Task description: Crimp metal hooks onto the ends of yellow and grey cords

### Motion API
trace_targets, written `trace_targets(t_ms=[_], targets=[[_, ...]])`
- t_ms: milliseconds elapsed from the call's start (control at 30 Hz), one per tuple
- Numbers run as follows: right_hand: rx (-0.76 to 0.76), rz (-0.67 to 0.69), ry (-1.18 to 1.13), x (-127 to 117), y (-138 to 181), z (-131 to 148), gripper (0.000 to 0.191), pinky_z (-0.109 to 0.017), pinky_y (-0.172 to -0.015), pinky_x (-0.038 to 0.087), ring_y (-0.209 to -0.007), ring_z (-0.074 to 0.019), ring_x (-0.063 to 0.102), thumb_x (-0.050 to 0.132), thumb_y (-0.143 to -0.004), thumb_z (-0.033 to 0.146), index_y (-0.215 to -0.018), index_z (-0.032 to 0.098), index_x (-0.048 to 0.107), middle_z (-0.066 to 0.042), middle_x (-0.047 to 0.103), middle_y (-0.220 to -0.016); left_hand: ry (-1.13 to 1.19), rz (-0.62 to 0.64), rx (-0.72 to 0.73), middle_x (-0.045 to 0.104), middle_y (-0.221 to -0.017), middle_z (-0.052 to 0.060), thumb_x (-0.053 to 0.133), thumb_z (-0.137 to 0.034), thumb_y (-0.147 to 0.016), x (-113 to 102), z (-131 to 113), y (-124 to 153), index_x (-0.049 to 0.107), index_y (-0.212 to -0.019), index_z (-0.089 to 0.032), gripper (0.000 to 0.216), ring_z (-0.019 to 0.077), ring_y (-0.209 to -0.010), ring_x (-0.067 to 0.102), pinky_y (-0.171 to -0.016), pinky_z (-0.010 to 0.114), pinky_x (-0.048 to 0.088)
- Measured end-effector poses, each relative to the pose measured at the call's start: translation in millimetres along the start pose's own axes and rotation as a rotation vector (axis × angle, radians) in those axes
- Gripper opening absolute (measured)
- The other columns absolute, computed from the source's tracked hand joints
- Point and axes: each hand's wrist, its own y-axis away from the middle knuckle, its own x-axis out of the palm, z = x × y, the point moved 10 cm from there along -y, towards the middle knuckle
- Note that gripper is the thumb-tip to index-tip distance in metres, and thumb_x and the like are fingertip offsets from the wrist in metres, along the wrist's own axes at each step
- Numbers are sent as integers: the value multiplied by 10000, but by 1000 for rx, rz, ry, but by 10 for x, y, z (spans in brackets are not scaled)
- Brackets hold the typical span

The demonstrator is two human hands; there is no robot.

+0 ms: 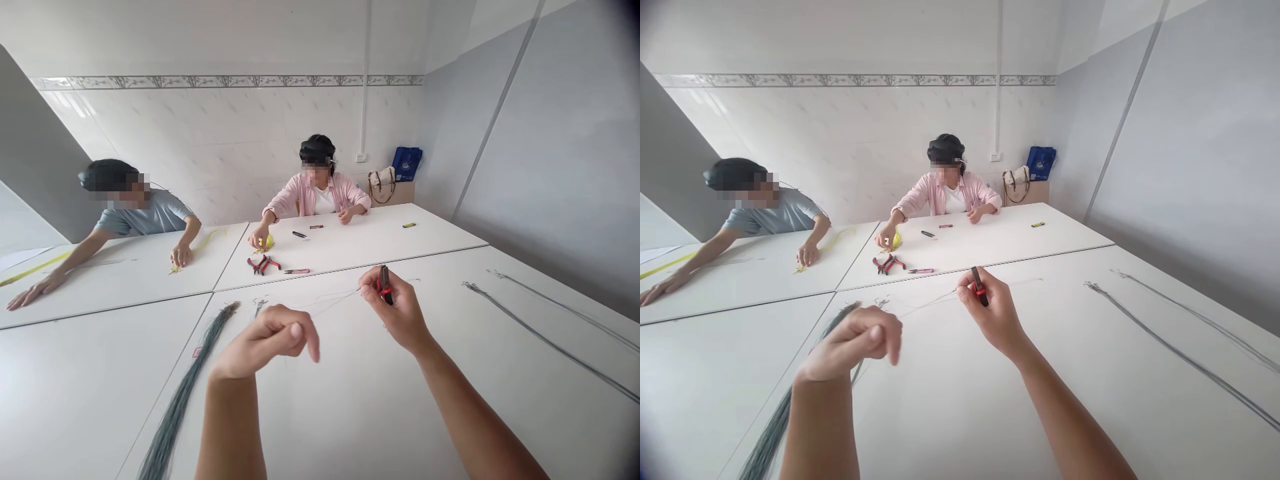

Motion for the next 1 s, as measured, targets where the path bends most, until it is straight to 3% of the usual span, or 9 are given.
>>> trace_targets(t_ms=[233,333,400,467,533,633,767,867,1000], targets=[[5,-23,-25,4,9,-13,252,-261,-526,322,-620,-118,389,585,-996,418,-837,225,557,7,518,-778,483,-570,433,105,-286,-125,394,-375,-1072,-604,-276,317,634,-798,-273,379,45,-225,14,-285,177,149],[1,-35,-40,-11,10,-13,256,-266,-526,322,-627,-123,392,573,-1002,427,-844,227,552,5,505,-772,285,-1012,329,405,-374,-90,359,-409,-1063,-843,-286,605,683,-974,-388,337,73,-294,341,-363,200,339],[-1,-33,-55,-12,14,-6,254,-270,-526,319,-632,-126,391,574,-1002,431,-848,230,548,5,496,-771,96,-1157,219,715,-719,-52,291,-435,-1067,-868,-345,698,641,-1204,-492,380,133,-657,686,-574,263,539],[-5,-19,-66,2,22,15,254,-274,-530,314,-636,-128,385,573,-1006,430,-848,232,544,4,493,-778,-25,-1167,207,727,-1254,-73,230,-449,-1072,-831,-431,668,550,-1350,-560,438,184,-1196,674,-915,364,590],[-16,5,-68,25,37,59,252,-281,-546,323,-649,-132,391,560,-1016,423,-851,233,541,-1,498,-792,-159,-1117,294,489,-1572,-144,209,-432,-1077,-753,-552,585,540,-1374,-567,465,205,-1493,428,-1178,455,448],[-46,34,-80,45,72,167,242,-288,-561,329,-669,-138,401,535,-1033,404,-860,234,538,-9,504,-817,-640,-1034,344,340,-1666,-134,366,-374,-1062,-562,-705,438,679,-1255,-438,373,272,-1593,210,-1293,584,203],[-110,3,-123,-45,125,348,212,-287,-569,343,-688,-140,428,531,-1039,355,-863,237,536,-8,493,-826,-1227,-783,216,616,-1464,3,568,-242,-984,-324,-548,141,751,-1109,-334,240,328,-1515,375,-1269,673,-6],[-157,-75,-136,-184,151,443,188,-302,-625,393,-730,-153,476,537,-1039,333,-875,242,546,-9,487,-823,-1209,-711,36,759,-1149,46,516,-232,-1008,-400,-296,59,728,-1143,-298,260,275,-1212,658,-1228,595,276],[-167,-193,-128,-352,143,429,174,-319,-655,426,-728,-160,481,568,-1022,354,-887,244,560,-12,496,-816,-680,-702,-214,751,-1084,97,455,-390,-1046,-572,42,118,722,-1082,-220,319,230,-927,727,-815,364,587]])
